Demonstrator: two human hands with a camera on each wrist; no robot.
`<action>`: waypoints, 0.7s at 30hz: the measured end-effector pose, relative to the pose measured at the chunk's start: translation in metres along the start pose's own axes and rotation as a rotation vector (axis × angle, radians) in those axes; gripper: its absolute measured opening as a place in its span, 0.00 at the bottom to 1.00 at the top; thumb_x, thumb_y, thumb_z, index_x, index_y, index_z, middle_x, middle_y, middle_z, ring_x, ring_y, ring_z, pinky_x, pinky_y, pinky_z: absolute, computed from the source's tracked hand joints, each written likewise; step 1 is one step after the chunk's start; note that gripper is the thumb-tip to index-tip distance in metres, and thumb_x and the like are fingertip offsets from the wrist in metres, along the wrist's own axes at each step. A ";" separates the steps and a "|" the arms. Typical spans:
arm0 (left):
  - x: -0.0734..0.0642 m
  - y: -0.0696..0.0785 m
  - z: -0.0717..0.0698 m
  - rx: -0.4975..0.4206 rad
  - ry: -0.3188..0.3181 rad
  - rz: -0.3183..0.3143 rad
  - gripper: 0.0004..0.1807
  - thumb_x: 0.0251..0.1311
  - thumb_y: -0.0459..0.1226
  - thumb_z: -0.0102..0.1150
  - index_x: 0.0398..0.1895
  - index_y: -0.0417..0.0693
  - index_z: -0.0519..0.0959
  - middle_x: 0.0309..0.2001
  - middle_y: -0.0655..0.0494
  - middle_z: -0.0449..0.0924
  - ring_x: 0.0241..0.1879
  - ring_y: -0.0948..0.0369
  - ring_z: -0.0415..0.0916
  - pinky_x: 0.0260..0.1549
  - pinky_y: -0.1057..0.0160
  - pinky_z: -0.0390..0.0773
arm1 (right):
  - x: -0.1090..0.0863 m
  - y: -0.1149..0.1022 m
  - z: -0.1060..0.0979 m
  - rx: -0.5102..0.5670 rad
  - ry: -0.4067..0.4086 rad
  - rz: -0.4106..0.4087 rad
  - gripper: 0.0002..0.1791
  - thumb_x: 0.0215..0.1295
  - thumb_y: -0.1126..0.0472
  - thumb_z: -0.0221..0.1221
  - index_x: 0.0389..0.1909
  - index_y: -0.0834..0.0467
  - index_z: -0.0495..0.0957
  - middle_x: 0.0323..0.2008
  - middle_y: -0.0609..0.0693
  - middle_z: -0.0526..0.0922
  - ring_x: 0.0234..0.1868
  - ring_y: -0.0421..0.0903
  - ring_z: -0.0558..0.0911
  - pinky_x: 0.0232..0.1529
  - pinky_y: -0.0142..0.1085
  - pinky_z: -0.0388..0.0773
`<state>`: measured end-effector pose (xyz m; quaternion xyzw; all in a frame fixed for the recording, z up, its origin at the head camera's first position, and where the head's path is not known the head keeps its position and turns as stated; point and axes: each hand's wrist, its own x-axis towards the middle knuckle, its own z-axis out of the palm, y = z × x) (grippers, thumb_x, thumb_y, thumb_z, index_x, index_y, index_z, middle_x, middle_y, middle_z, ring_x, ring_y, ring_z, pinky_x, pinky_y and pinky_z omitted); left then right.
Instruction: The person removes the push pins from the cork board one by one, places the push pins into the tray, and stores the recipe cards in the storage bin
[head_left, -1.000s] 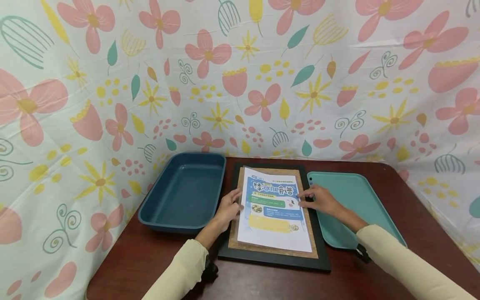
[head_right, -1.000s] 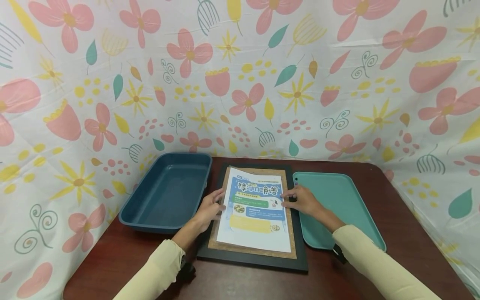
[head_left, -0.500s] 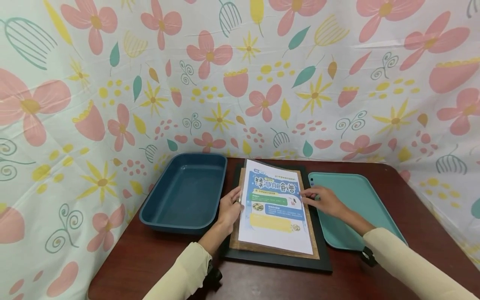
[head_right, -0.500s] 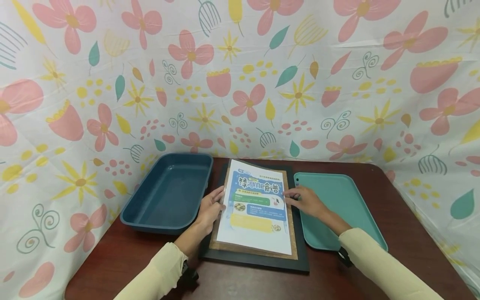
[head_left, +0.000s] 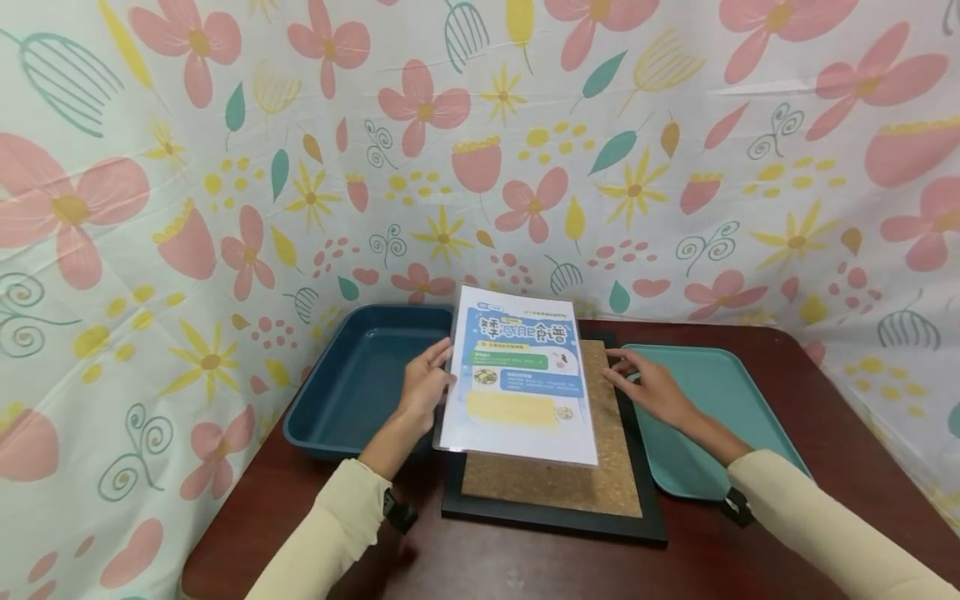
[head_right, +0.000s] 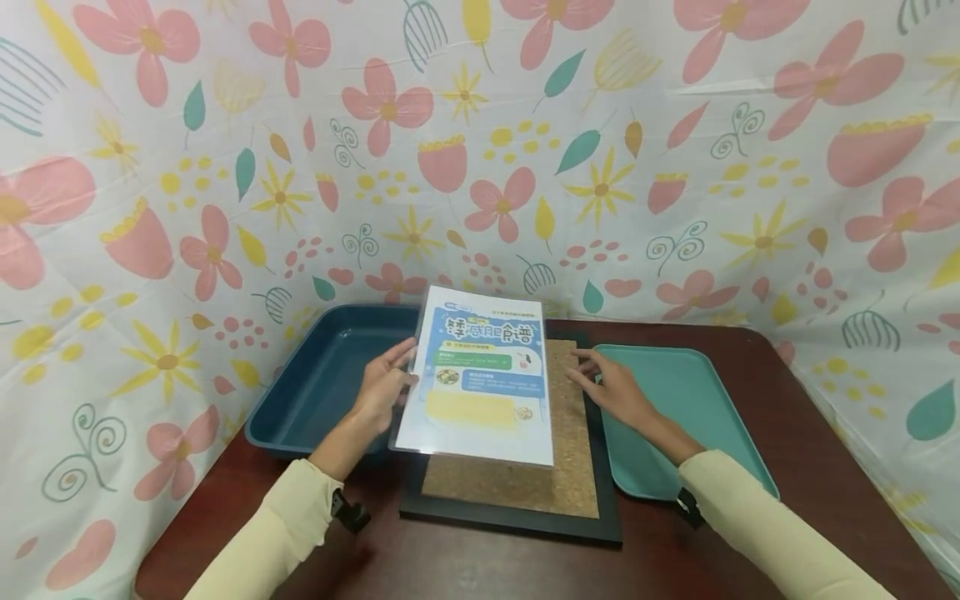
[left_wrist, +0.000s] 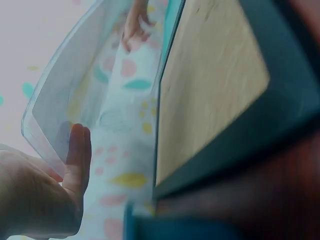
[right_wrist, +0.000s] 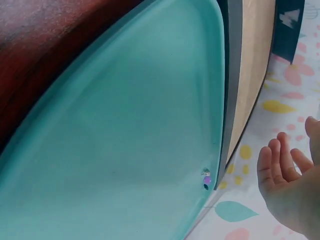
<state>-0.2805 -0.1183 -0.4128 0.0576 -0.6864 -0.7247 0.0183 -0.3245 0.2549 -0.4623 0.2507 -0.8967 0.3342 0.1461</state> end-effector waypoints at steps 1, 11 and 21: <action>0.003 0.003 -0.007 0.007 0.009 -0.007 0.40 0.51 0.18 0.49 0.68 0.56 0.68 0.66 0.56 0.69 0.53 0.54 0.76 0.38 0.59 0.78 | 0.000 0.000 0.000 0.002 -0.006 0.001 0.25 0.68 0.55 0.58 0.63 0.59 0.69 0.40 0.54 0.83 0.39 0.51 0.83 0.32 0.39 0.78; 0.043 0.024 -0.087 0.066 0.106 -0.017 0.38 0.52 0.19 0.49 0.68 0.52 0.68 0.66 0.53 0.69 0.57 0.55 0.72 0.53 0.57 0.72 | -0.005 0.008 -0.002 -0.002 -0.059 -0.015 0.22 0.64 0.62 0.62 0.58 0.62 0.73 0.41 0.59 0.83 0.41 0.52 0.83 0.32 0.35 0.78; 0.065 0.027 -0.166 0.239 0.165 -0.077 0.40 0.52 0.21 0.45 0.73 0.50 0.60 0.71 0.50 0.60 0.65 0.54 0.63 0.59 0.58 0.65 | -0.012 0.014 -0.011 -0.024 -0.060 0.009 0.25 0.64 0.58 0.62 0.59 0.64 0.72 0.47 0.63 0.81 0.45 0.57 0.81 0.36 0.40 0.79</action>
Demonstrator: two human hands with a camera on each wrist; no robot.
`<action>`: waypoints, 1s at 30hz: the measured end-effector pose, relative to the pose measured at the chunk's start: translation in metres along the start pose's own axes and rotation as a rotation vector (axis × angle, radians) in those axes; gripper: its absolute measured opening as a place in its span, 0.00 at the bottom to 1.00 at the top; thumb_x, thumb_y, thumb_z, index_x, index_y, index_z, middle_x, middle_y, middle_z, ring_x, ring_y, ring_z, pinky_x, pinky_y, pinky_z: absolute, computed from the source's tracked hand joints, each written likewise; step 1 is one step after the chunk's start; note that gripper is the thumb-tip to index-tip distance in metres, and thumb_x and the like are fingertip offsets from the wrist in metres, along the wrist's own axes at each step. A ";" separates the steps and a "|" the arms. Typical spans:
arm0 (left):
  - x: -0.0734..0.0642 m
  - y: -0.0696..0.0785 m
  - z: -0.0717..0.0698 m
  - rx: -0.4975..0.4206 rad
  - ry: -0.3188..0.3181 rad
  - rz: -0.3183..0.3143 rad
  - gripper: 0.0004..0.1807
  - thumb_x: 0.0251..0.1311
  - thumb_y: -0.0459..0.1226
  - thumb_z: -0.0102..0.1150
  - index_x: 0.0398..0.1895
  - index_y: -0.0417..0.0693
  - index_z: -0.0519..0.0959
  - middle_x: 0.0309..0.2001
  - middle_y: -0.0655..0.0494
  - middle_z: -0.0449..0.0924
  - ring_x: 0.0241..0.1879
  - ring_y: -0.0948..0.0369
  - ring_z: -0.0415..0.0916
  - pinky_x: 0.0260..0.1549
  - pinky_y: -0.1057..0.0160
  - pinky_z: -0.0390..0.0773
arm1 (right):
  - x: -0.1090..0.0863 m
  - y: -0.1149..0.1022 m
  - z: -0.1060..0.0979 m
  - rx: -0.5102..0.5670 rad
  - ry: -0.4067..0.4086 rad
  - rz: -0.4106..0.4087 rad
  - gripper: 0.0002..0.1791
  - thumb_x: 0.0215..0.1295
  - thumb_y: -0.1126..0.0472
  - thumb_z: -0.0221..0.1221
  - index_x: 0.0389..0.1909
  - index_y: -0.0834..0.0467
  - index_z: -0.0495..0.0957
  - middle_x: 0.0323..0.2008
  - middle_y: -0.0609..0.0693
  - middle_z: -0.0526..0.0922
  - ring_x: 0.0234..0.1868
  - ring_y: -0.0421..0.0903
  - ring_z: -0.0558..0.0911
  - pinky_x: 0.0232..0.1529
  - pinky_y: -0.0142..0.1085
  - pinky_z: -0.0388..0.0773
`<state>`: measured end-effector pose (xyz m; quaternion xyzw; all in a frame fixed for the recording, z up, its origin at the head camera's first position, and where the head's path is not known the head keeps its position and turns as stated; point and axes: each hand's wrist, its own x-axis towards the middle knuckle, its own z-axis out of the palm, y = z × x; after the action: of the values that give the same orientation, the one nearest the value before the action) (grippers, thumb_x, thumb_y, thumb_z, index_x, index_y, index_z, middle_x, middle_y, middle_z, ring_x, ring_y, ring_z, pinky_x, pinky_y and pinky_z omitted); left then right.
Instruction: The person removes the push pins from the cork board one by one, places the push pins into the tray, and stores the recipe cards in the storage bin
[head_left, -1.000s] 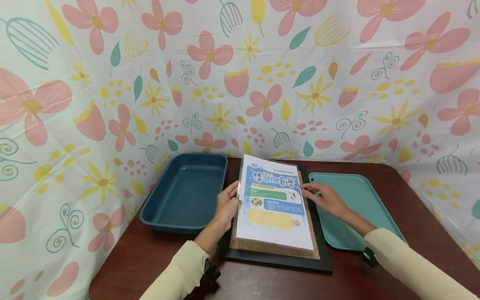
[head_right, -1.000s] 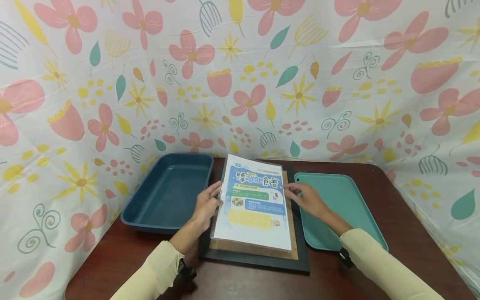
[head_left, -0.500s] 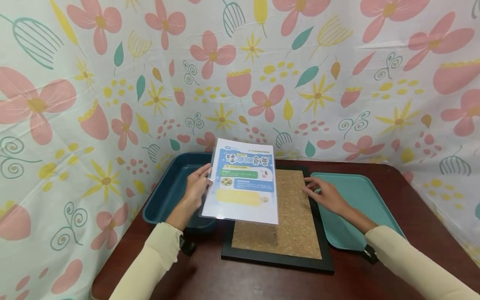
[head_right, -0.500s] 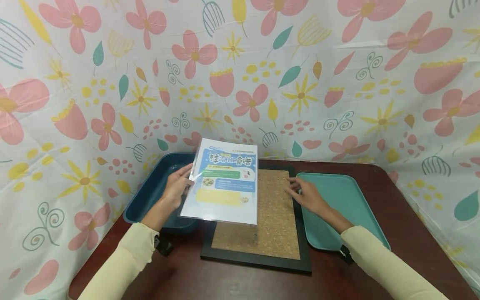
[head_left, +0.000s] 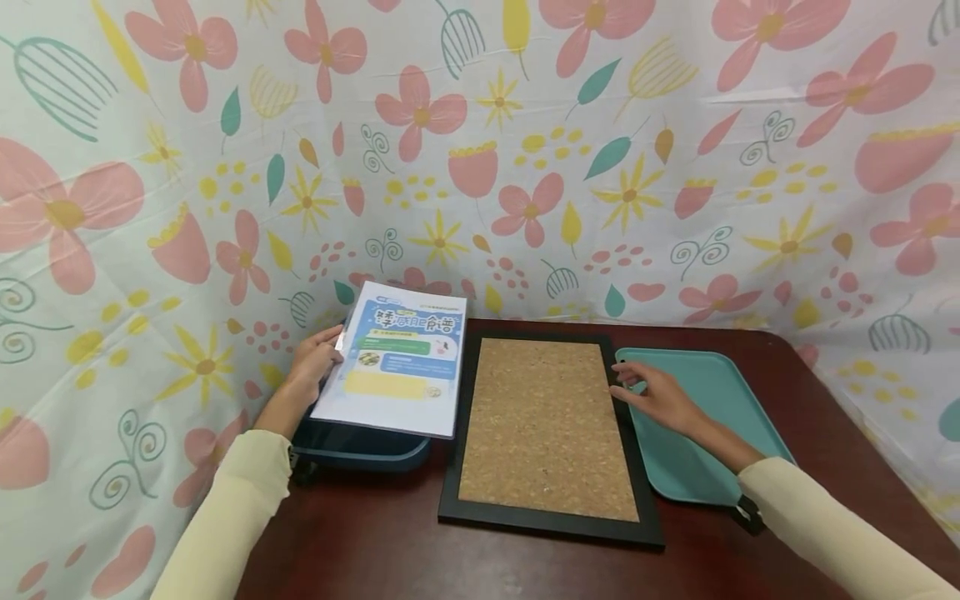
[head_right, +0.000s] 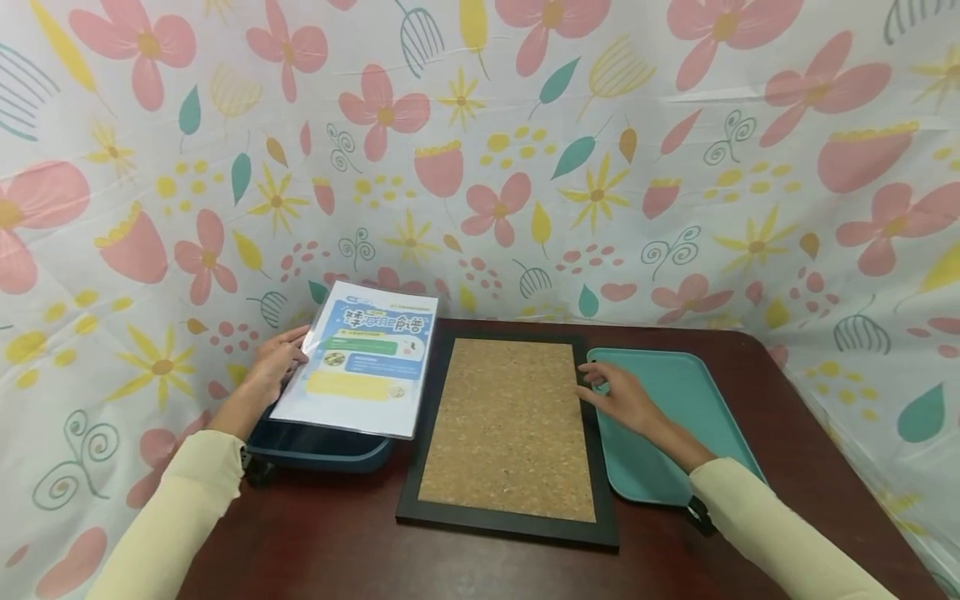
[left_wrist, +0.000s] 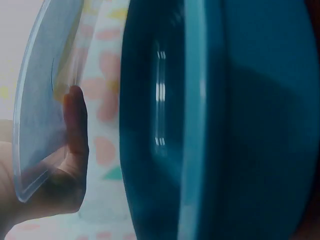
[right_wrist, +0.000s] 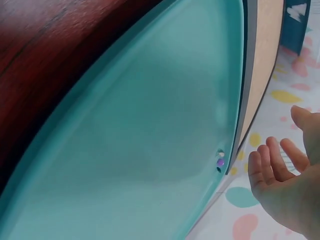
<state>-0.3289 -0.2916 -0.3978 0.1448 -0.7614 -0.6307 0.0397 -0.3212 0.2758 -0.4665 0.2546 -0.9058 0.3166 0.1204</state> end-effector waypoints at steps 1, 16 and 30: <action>0.001 -0.002 -0.006 0.012 0.006 -0.013 0.40 0.52 0.22 0.45 0.73 0.50 0.60 0.71 0.51 0.59 0.65 0.54 0.62 0.62 0.56 0.63 | 0.000 0.001 -0.001 -0.003 -0.003 0.000 0.25 0.64 0.57 0.62 0.59 0.63 0.72 0.47 0.62 0.80 0.45 0.57 0.80 0.37 0.41 0.79; 0.006 -0.021 -0.035 0.404 0.062 0.169 0.33 0.53 0.27 0.46 0.68 0.37 0.65 0.65 0.41 0.68 0.65 0.47 0.64 0.61 0.49 0.65 | -0.008 0.005 -0.002 0.005 -0.036 -0.007 0.25 0.64 0.57 0.62 0.59 0.63 0.72 0.49 0.63 0.79 0.47 0.59 0.79 0.39 0.45 0.78; 0.008 -0.041 -0.038 0.650 0.120 0.322 0.30 0.47 0.25 0.48 0.60 0.34 0.74 0.30 0.39 0.79 0.20 0.54 0.65 0.16 0.64 0.61 | -0.016 0.012 -0.003 0.008 -0.061 0.026 0.26 0.65 0.55 0.62 0.59 0.66 0.72 0.51 0.63 0.78 0.48 0.59 0.79 0.39 0.44 0.78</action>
<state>-0.3206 -0.3365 -0.4310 0.0649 -0.9314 -0.3317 0.1351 -0.3137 0.2920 -0.4767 0.2527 -0.9110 0.3140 0.0877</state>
